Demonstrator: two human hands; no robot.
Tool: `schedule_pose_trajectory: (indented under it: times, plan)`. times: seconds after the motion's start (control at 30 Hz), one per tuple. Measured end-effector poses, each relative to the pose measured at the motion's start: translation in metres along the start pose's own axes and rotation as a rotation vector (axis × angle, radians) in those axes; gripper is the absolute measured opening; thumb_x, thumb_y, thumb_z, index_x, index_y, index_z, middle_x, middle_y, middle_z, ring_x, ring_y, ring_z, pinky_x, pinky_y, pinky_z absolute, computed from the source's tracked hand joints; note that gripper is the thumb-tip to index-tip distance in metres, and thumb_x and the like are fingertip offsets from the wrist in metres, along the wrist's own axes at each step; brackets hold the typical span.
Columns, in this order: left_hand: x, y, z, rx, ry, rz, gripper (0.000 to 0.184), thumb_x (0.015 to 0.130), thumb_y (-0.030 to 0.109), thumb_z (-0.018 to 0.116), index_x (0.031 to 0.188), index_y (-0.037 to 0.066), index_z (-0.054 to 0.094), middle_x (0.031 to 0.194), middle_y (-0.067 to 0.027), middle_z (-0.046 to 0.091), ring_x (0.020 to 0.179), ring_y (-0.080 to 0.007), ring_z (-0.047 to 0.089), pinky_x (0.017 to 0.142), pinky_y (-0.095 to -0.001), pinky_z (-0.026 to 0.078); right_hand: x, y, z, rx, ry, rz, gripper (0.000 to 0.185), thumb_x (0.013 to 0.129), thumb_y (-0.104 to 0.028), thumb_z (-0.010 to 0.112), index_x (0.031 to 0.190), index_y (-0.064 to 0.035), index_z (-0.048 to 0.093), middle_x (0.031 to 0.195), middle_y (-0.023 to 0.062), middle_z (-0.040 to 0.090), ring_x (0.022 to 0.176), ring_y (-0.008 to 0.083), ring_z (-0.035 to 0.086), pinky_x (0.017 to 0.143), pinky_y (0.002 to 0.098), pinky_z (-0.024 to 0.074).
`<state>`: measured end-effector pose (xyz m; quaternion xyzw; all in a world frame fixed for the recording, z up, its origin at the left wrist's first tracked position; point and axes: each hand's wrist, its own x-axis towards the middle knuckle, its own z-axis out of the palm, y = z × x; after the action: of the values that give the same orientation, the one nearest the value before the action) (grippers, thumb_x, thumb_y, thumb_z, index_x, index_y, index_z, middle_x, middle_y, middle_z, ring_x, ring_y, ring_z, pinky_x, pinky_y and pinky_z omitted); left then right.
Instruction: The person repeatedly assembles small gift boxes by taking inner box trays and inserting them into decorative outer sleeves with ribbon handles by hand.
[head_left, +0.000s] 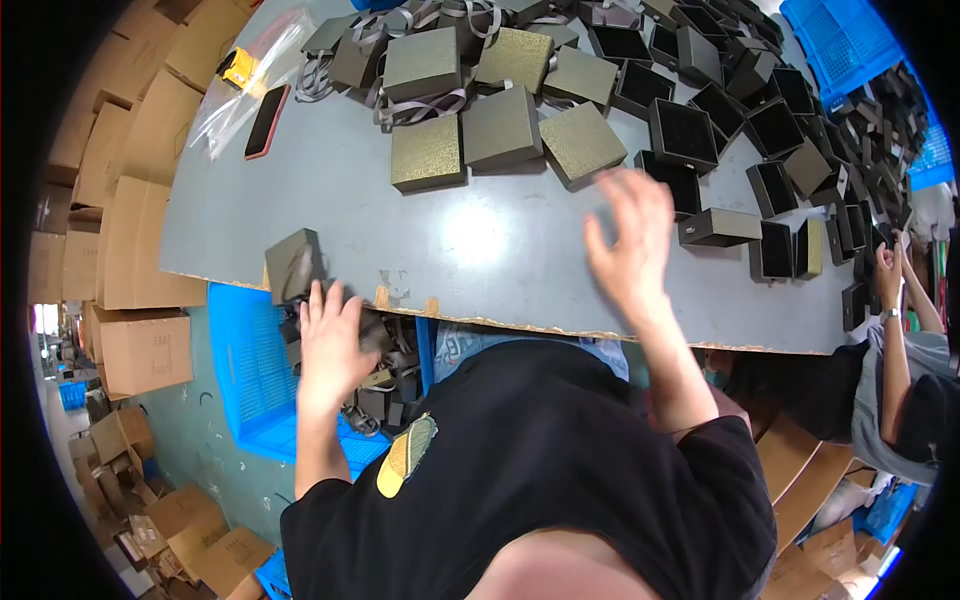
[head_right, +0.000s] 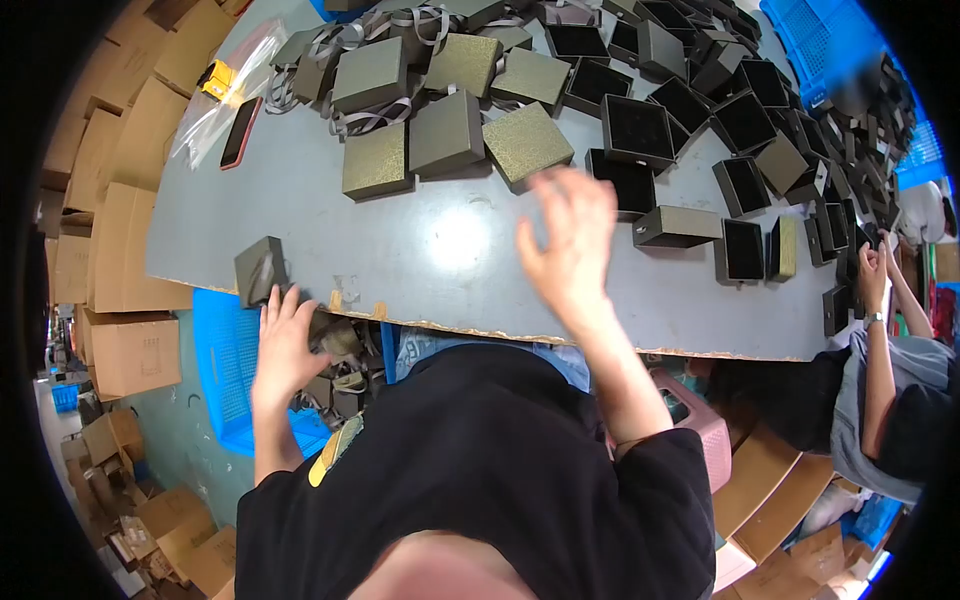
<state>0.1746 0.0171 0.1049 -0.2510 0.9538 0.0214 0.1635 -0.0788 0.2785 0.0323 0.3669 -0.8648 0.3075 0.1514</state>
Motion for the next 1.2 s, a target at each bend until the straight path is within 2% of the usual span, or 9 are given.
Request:
schedule_pose_trajectory:
  times: [0.13, 0.2, 0.3, 0.43, 0.53, 0.67, 0.77, 0.93, 1.2]
  plan:
    - [0.026, 0.005, -0.043, -0.342, 0.138, 0.295, 0.089, 0.068, 0.032, 0.086, 0.143, 0.002, 0.049, 0.145, -0.0262, 0.049, 0.139, -0.0496, 0.037, 0.115, -0.0509, 0.034, -0.011, 0.018, 0.009, -0.375, -0.112, 0.104, 0.067, 0.079, -0.024, 0.075, 0.138, -0.0041, 0.052, 0.148, 0.0287, 0.040, 0.133, 0.0405, 0.041, 0.113, 0.0545, 0.0290]
    - [0.083, 0.026, -0.034, -0.638, 0.299, 0.205, 0.084, 0.079, 0.038, 0.081, 0.147, 0.007, 0.045, 0.147, -0.0264, 0.047, 0.139, -0.0458, 0.041, 0.115, -0.0472, 0.035, -0.022, -0.002, 0.004, -0.223, -0.170, 0.088, 0.069, 0.079, -0.024, 0.075, 0.141, -0.0037, 0.050, 0.147, 0.0320, 0.037, 0.134, 0.0430, 0.040, 0.113, 0.0543, 0.0297]
    - [0.165, 0.065, -0.010, -0.363, 0.497, 0.033, 0.073, 0.087, 0.054, 0.067, 0.148, 0.019, 0.046, 0.148, -0.0365, 0.039, 0.136, -0.0487, 0.044, 0.111, -0.0478, 0.038, -0.042, -0.030, -0.007, 0.010, -0.270, 0.005, 0.069, 0.081, -0.022, 0.075, 0.142, -0.0024, 0.049, 0.147, 0.0355, 0.034, 0.137, 0.0478, 0.036, 0.112, 0.0541, 0.0328]
    - [0.206, 0.077, 0.015, -0.363, 0.496, 0.036, 0.069, 0.081, 0.045, 0.069, 0.144, 0.024, 0.051, 0.151, -0.0320, 0.036, 0.136, -0.0497, 0.040, 0.110, -0.0587, 0.032, -0.039, -0.037, -0.041, 0.345, -0.315, 0.046, 0.052, 0.082, -0.009, 0.069, 0.133, -0.0031, 0.057, 0.143, 0.0273, 0.046, 0.132, 0.0409, 0.047, 0.107, 0.0467, 0.0424]
    - [0.187, 0.065, 0.001, -0.362, 0.420, 0.131, 0.066, 0.069, 0.012, 0.065, 0.134, 0.018, 0.054, 0.153, -0.0234, 0.039, 0.141, -0.0492, 0.033, 0.116, -0.0591, 0.026, -0.029, -0.006, -0.059, 0.236, -0.188, 0.029, 0.043, 0.080, -0.004, 0.066, 0.123, -0.0045, 0.064, 0.134, 0.0169, 0.058, 0.128, 0.0356, 0.052, 0.106, 0.0450, 0.0444]
    - [0.163, 0.014, 0.007, -0.502, 0.213, 0.562, 0.075, 0.060, -0.008, 0.057, 0.132, 0.014, 0.051, 0.152, -0.0155, 0.043, 0.148, -0.0399, 0.028, 0.121, -0.0604, 0.016, -0.011, 0.026, -0.074, 0.050, -0.436, -0.091, 0.067, 0.072, 0.007, 0.057, 0.136, -0.0127, 0.058, 0.150, 0.0160, 0.045, 0.142, 0.0381, 0.039, 0.114, 0.0485, 0.0349]
    - [0.132, 0.011, -0.003, -0.502, 0.084, 0.653, 0.079, 0.056, -0.010, 0.052, 0.133, 0.012, 0.051, 0.151, -0.0133, 0.044, 0.150, -0.0363, 0.026, 0.123, -0.0593, 0.011, 0.000, 0.022, -0.076, -0.148, -0.623, -0.215, 0.086, 0.066, 0.012, 0.056, 0.146, -0.0201, 0.050, 0.158, 0.0134, 0.036, 0.143, 0.0379, 0.037, 0.114, 0.0490, 0.0350]
    - [0.111, 0.042, 0.008, -0.447, 0.291, 0.551, 0.059, 0.066, 0.014, 0.079, 0.121, 0.015, 0.060, 0.148, -0.0147, 0.044, 0.140, -0.0352, 0.039, 0.121, -0.0593, 0.018, 0.016, 0.021, -0.068, -0.064, -0.805, -0.144, 0.101, 0.060, 0.012, 0.064, 0.152, -0.0247, 0.041, 0.161, 0.0101, 0.031, 0.122, 0.0352, 0.055, 0.101, 0.0487, 0.0443]
    - [0.125, 0.051, 0.032, -0.524, 0.644, 0.403, 0.019, 0.085, 0.012, 0.070, 0.103, 0.009, 0.068, 0.125, -0.0121, 0.066, 0.120, -0.0308, 0.058, 0.106, -0.0481, 0.038, 0.010, 0.012, -0.057, -0.061, -0.663, -0.192, 0.095, 0.058, -0.009, 0.081, 0.145, -0.0060, 0.043, 0.145, 0.0146, 0.044, 0.110, 0.0325, 0.059, 0.098, 0.0456, 0.0462]
